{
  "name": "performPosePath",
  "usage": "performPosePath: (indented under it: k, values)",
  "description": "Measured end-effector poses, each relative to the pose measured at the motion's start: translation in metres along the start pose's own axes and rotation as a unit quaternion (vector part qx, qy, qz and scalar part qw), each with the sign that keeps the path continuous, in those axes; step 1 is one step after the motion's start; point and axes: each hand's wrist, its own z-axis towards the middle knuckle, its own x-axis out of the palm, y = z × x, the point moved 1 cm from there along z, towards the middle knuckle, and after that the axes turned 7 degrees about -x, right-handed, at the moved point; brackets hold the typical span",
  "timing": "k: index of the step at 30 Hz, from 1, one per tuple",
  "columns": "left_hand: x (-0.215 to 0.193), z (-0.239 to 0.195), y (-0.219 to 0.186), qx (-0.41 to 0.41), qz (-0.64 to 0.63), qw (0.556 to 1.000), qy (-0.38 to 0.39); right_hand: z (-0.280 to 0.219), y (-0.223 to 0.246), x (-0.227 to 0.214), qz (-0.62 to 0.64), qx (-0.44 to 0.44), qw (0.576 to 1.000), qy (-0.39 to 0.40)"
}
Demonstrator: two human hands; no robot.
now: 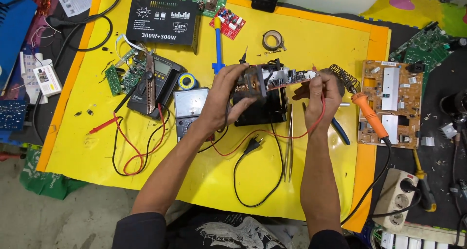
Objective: The person uses a multimeter to test a red circuit board, touching the probes to various points on the board. The person then flips the board over to inspect the solder side.
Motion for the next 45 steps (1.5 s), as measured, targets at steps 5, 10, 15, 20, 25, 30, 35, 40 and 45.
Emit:
performPosePath:
  k: [5, 10, 15, 20, 25, 30, 35, 40, 45]
  values:
    - [-0.012, 0.021, -0.006, -0.059, -0.106, 0.993, 0.009, 0.004, 0.013, 0.014, -0.091, -0.092, 0.991, 0.042]
    - [-0.018, 0.04, 0.011, -0.096, -0.162, 0.982, 0.01, -0.003, 0.001, 0.025, -0.102, -0.058, 0.99, 0.084]
    - [-0.019, 0.05, 0.029, -0.162, -0.229, 0.959, 0.033, 0.0, 0.015, 0.022, -0.024, 0.051, 0.995, 0.077]
    - [-0.016, 0.065, 0.044, -0.201, -0.247, 0.947, 0.052, -0.001, 0.018, 0.009, -0.027, 0.15, 0.976, 0.154]
    - [-0.014, 0.062, 0.043, -0.228, -0.234, 0.942, 0.072, 0.004, 0.023, -0.001, -0.053, 0.175, 0.948, 0.262]
    - [-0.004, 0.044, 0.036, -0.204, -0.298, 0.929, -0.086, 0.001, 0.018, 0.008, -0.003, 0.067, 0.987, 0.144]
    - [0.008, 0.033, 0.016, -0.218, -0.328, 0.9, -0.188, -0.008, 0.016, 0.033, -0.014, 0.058, 0.987, 0.152]
    - [0.022, 0.021, -0.001, -0.225, -0.362, 0.855, -0.296, -0.023, 0.015, 0.048, -0.099, 0.026, 0.975, 0.196]
    - [0.03, 0.011, -0.016, -0.25, -0.384, 0.805, -0.378, -0.031, 0.021, 0.066, -0.171, -0.054, 0.954, 0.24]
